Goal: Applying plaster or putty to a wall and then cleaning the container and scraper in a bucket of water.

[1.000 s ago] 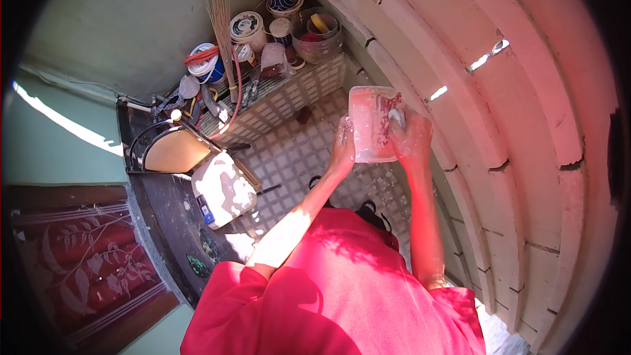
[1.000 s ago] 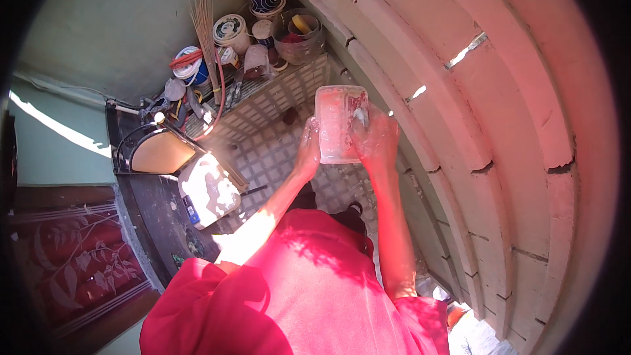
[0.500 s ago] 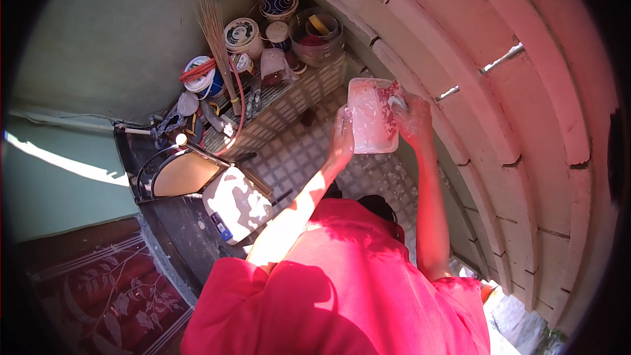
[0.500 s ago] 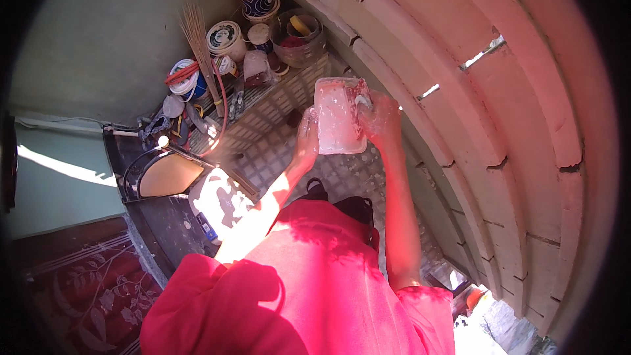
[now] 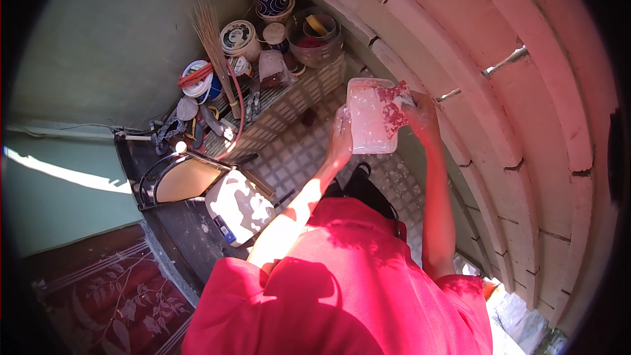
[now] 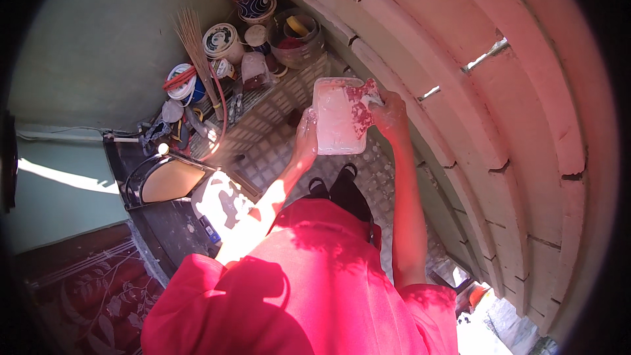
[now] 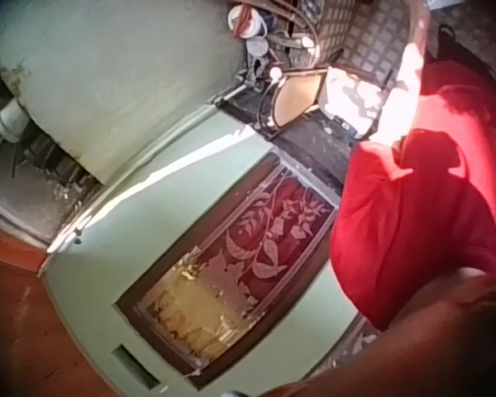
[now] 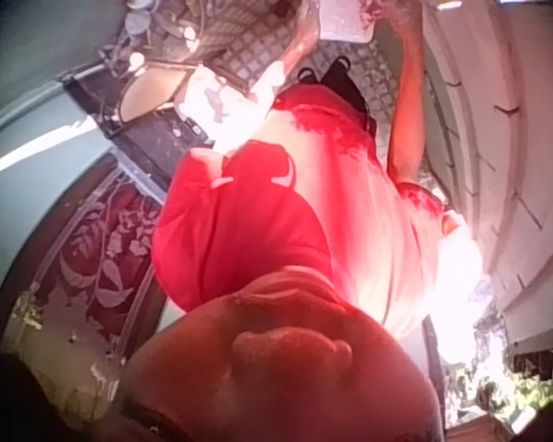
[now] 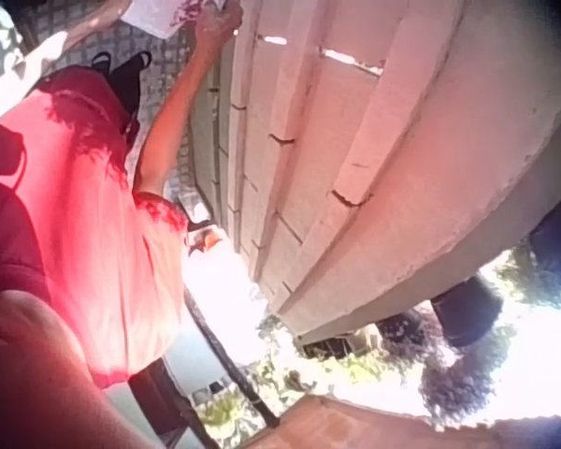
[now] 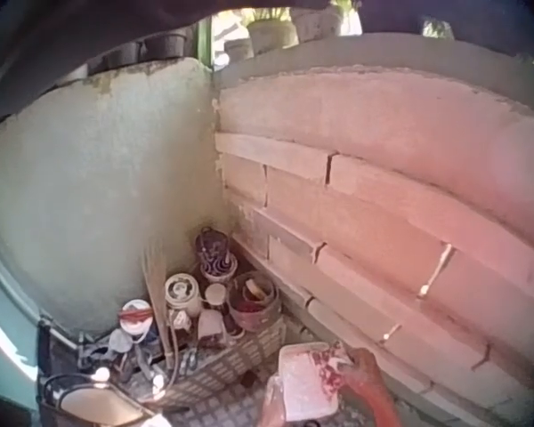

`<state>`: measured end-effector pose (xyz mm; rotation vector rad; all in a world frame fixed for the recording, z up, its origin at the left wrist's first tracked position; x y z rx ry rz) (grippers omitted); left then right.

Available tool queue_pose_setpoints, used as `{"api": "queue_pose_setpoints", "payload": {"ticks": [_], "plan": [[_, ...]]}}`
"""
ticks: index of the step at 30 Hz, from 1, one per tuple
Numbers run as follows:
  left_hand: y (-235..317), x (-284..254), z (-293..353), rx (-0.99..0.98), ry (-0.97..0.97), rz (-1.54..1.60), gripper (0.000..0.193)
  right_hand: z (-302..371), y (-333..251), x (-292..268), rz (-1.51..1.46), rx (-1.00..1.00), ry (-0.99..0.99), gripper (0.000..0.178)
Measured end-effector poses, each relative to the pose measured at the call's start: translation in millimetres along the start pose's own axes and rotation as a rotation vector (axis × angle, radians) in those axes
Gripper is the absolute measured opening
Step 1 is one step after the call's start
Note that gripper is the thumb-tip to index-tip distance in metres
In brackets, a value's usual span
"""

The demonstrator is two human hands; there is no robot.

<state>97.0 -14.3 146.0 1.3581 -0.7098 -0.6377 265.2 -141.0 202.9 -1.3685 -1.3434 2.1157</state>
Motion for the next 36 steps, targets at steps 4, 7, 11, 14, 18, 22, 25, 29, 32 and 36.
{"api": "queue_pose_setpoints", "payload": {"ticks": [4, 7, 11, 14, 18, 22, 25, 29, 32, 36], "plan": [[-3, 10, -3, -0.020, 0.054, -0.058, 0.041, -8, -13, -8, 0.123, -0.218, 0.139, 0.021], [-7, 16, -6, -0.020, 0.141, -0.107, 0.041, -3, -37, -8, 0.172, -0.146, 0.060, 0.025], [7, 35, -15, -0.034, 0.048, -0.060, 0.043, 4, -67, -21, 0.337, -0.286, 0.141, 0.027], [15, 49, -17, -0.146, 0.036, -0.035, 0.054, 1, -74, -18, 0.494, -0.393, 0.087, 0.030], [7, 61, -26, -0.125, 0.043, -0.023, 0.053, 10, -79, -9, 0.621, -0.491, -0.069, 0.023], [-6, 69, -34, -0.073, 0.031, 0.042, 0.046, 15, -85, -17, 0.643, -0.474, -0.165, 0.016], [-6, 76, -35, -0.071, 0.084, 0.022, 0.041, 6, -75, -29, 0.578, -0.465, -0.153, 0.019], [1, 86, -40, -0.055, 0.058, -0.005, 0.042, -12, -61, -52, 0.497, -0.543, 0.024, 0.023], [-3, 87, -39, -0.158, 0.051, 0.044, 0.059, -27, -61, -64, 0.332, -0.378, -0.004, 0.027], [2, 93, -46, -0.020, 0.044, 0.023, 0.042, -38, -47, -62, 0.134, -0.146, -0.043, 0.026]]}}
Point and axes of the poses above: each hand's wrist, its own z-axis away from the middle knuckle, its own x-axis out of the palm, y = z × x, the point moved 6 cm from there along -z, towards the middle knuckle, and after that the axes turned 2 degrees about x, right-handed, at the moved point
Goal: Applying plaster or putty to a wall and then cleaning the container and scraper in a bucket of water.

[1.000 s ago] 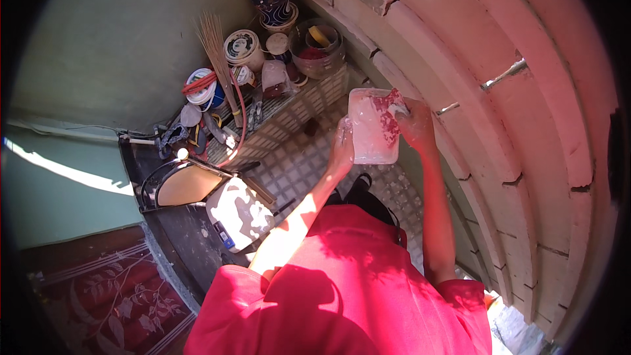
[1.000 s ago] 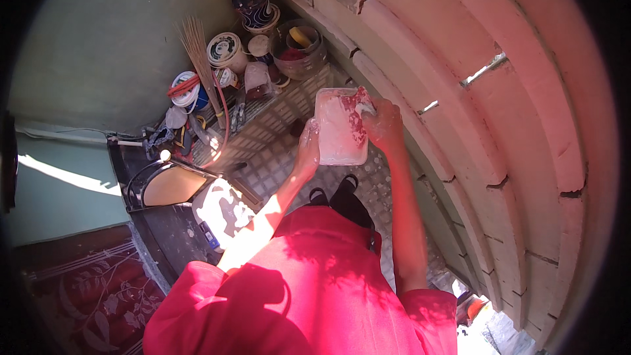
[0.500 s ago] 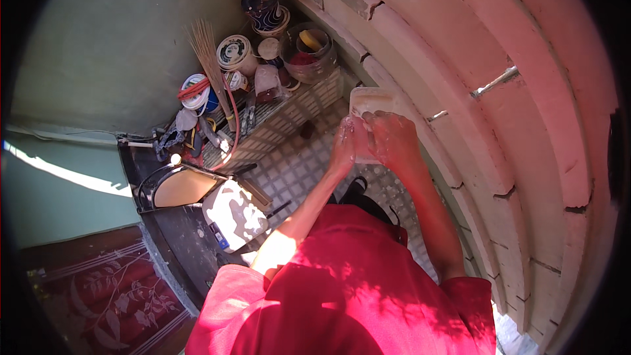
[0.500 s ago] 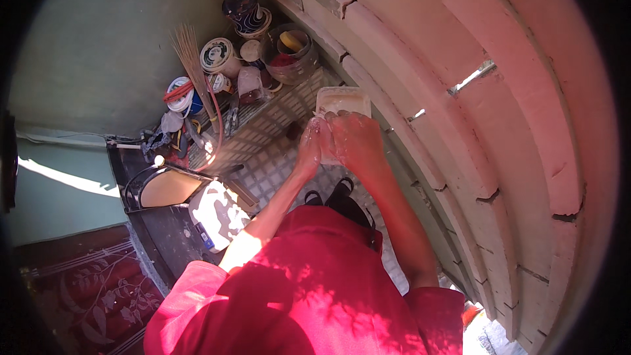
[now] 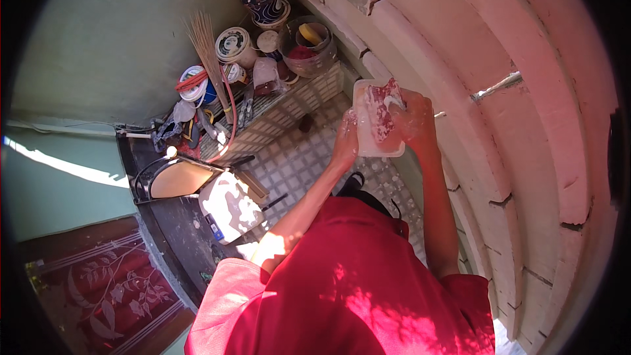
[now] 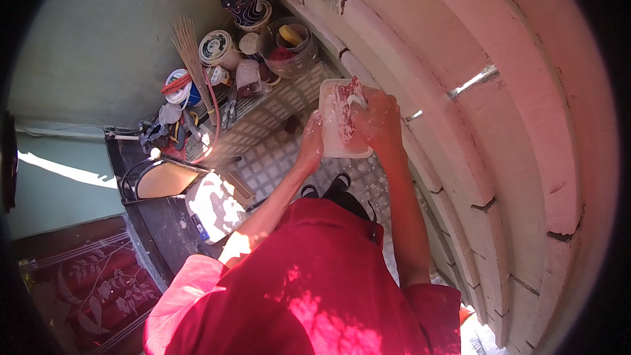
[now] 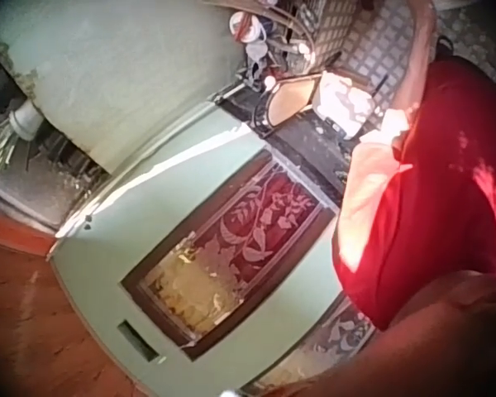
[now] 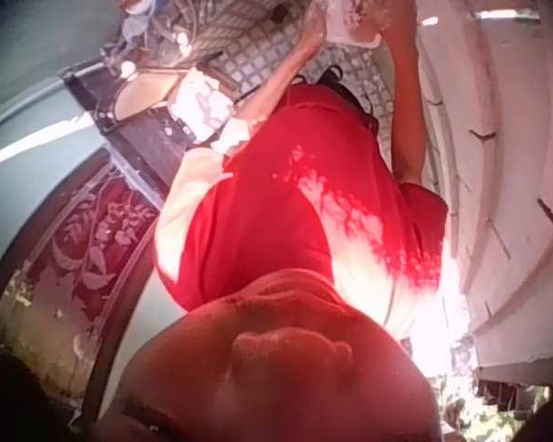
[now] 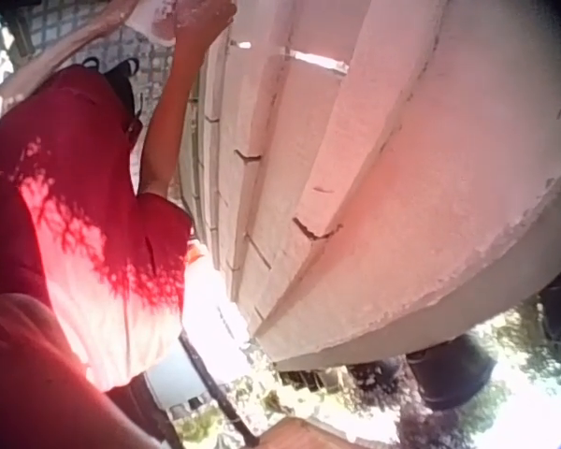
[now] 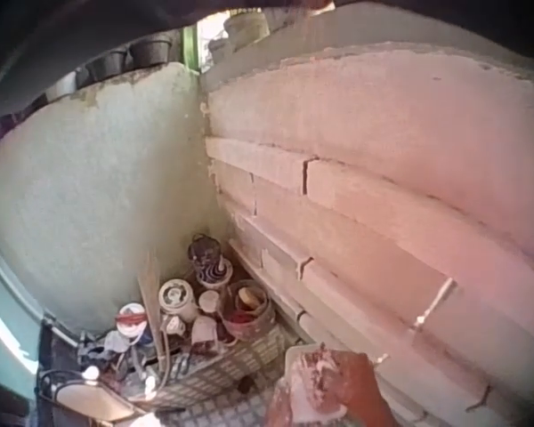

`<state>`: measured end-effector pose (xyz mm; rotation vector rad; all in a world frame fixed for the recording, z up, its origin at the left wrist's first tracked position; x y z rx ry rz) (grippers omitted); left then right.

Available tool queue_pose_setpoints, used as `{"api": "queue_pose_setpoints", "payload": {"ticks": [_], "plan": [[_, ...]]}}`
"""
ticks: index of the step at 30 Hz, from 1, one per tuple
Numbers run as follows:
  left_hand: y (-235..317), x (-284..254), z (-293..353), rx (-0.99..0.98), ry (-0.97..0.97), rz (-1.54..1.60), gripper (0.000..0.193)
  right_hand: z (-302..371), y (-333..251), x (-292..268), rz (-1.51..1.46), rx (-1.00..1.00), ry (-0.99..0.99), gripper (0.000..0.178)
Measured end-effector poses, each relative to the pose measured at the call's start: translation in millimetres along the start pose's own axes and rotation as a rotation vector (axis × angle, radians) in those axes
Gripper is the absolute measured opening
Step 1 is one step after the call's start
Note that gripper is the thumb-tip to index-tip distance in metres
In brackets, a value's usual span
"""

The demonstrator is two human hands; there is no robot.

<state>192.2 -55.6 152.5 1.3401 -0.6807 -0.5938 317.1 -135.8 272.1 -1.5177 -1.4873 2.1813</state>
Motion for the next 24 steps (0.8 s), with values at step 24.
{"api": "queue_pose_setpoints", "payload": {"ticks": [24], "plan": [[-9, 4, -20, -0.093, 0.029, 0.008, 0.055, -7, 27, -3, 0.196, 0.063, 0.077, 0.027]]}}
Point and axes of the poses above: each hand's wrist, its own z-axis away from the middle knuckle, its own x-axis out of the palm, y = z × x, the point moved 6 cm from there along -z, towards the middle knuckle, and after that the axes turned 2 degrees about x, right-handed, at the moved point
